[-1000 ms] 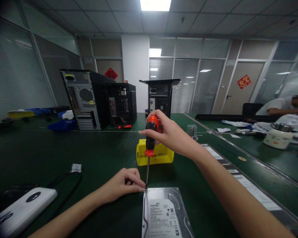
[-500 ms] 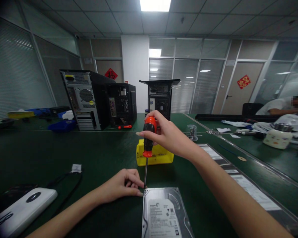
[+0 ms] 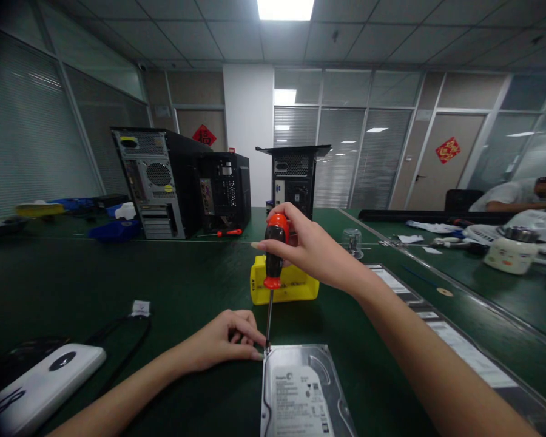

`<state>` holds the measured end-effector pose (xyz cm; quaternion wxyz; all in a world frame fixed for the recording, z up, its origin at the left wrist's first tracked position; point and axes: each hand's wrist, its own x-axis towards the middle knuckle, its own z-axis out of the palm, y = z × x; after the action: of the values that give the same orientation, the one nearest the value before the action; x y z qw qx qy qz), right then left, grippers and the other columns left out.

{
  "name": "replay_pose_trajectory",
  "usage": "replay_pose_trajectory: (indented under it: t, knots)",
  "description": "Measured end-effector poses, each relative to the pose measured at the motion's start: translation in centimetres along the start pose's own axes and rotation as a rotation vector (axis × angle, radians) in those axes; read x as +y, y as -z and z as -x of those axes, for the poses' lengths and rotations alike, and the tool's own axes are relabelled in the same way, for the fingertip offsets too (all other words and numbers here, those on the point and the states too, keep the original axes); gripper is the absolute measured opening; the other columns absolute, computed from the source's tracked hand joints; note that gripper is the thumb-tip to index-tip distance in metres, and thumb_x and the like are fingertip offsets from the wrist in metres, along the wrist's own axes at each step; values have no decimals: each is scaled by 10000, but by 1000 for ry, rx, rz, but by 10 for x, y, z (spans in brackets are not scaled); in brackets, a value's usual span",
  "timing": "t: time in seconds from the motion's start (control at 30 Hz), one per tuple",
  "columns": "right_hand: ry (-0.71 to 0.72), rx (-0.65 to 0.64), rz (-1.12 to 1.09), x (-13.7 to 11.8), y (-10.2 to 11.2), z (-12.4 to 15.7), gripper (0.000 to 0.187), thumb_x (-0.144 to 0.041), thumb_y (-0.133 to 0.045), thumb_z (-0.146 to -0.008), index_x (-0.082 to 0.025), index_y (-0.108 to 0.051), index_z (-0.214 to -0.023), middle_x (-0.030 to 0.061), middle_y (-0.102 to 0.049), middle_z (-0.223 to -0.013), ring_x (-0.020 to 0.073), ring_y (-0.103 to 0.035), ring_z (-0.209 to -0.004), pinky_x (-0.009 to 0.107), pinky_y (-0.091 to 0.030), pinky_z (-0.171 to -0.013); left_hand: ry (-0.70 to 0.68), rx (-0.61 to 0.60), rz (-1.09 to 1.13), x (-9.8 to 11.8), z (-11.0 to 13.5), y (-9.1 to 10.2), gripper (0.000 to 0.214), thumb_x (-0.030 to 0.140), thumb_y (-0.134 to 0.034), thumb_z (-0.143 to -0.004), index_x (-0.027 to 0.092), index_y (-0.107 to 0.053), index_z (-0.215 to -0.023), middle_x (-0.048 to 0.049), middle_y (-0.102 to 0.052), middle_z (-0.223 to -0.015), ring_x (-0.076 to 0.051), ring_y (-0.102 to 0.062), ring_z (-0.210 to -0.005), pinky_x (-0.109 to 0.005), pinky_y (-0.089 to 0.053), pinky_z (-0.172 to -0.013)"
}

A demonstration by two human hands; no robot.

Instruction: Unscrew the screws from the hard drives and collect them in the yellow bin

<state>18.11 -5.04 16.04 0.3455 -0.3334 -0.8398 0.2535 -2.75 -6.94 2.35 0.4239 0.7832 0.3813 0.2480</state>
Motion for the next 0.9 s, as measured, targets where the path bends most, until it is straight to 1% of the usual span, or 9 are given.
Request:
replay_pose_trajectory:
  t: [0.3, 0.4, 0.5, 0.57, 0.63, 0.73, 0.8, 0.9]
  knots:
    - [-1, -13, -32, 1, -1, 0, 402, -426, -615, -817, -238, -418, -1113, 27, -492, -999, 176, -598, -838, 319, -580, -663, 22, -9, -8, 7, 1, 1, 245, 301, -748, -737, 195, -757, -957, -10, -540, -824, -102, -469, -662, -196, -315, -531]
    - [22, -29, -57, 1, 0, 1, 385, -399, -616, -823, -243, -418, -1114, 20, -484, -996, 168, -591, -846, 319, -582, -682, 26, -19, -31, 10, 2, 2, 216, 248, -707, -762, 195, -754, -966, -13, -543, -836, -97, -456, -650, -194, -320, -531]
    - [22, -78, -56, -1, 4, 2, 376, -393, -598, -840, -266, -415, -1143, 15, -491, -995, 168, -593, -850, 342, -585, -708, 28, -17, -63, 10, 2, 2, 218, 189, -650, -782, 208, -752, -973, -11, -542, -846, -93, -429, -635, -195, -320, -535]
    - [12, -134, -69, -3, 8, 4, 385, -405, -575, -856, -291, -407, -1183, 19, -511, -1019, 185, -605, -893, 366, -584, -741, 26, -10, -78, 9, 1, 1, 220, 188, -629, -791, 211, -752, -972, -8, -540, -846, -91, -418, -628, -196, -319, -539]
    - [12, -192, -106, -5, 13, 7, 404, -404, -566, -866, -307, -398, -1220, 27, -531, -1069, 208, -602, -982, 383, -571, -804, 21, -5, -85, 7, 1, 0, 217, 204, -620, -800, 205, -752, -972, -7, -538, -839, -89, -417, -624, -196, -317, -541]
    - [8, -251, -132, -9, 21, 12, 414, -383, -541, -890, -322, -388, -1270, 33, -530, -1176, 220, -554, -1120, 390, -520, -922, 17, -3, -88, 7, 1, 0, 215, 229, -623, -803, 199, -752, -973, -9, -540, -835, -89, -413, -621, -196, -312, -535]
    - [-5, -260, -120, -11, 24, 15, 406, -381, -507, -911, -330, -388, -1296, 34, -516, -1231, 218, -526, -1166, 388, -489, -965, 14, -5, -87, 7, 1, 0, 215, 241, -630, -802, 196, -752, -973, -13, -545, -838, -91, -413, -622, -197, -311, -533]
    - [7, -232, -99, -13, 22, 14, 414, -385, -502, -913, -330, -397, -1310, 28, -527, -1221, 199, -549, -1126, 373, -490, -958, 9, -6, -83, 8, 2, 0, 213, 243, -630, -803, 197, -754, -970, -16, -554, -839, -93, -420, -625, -200, -314, -536]
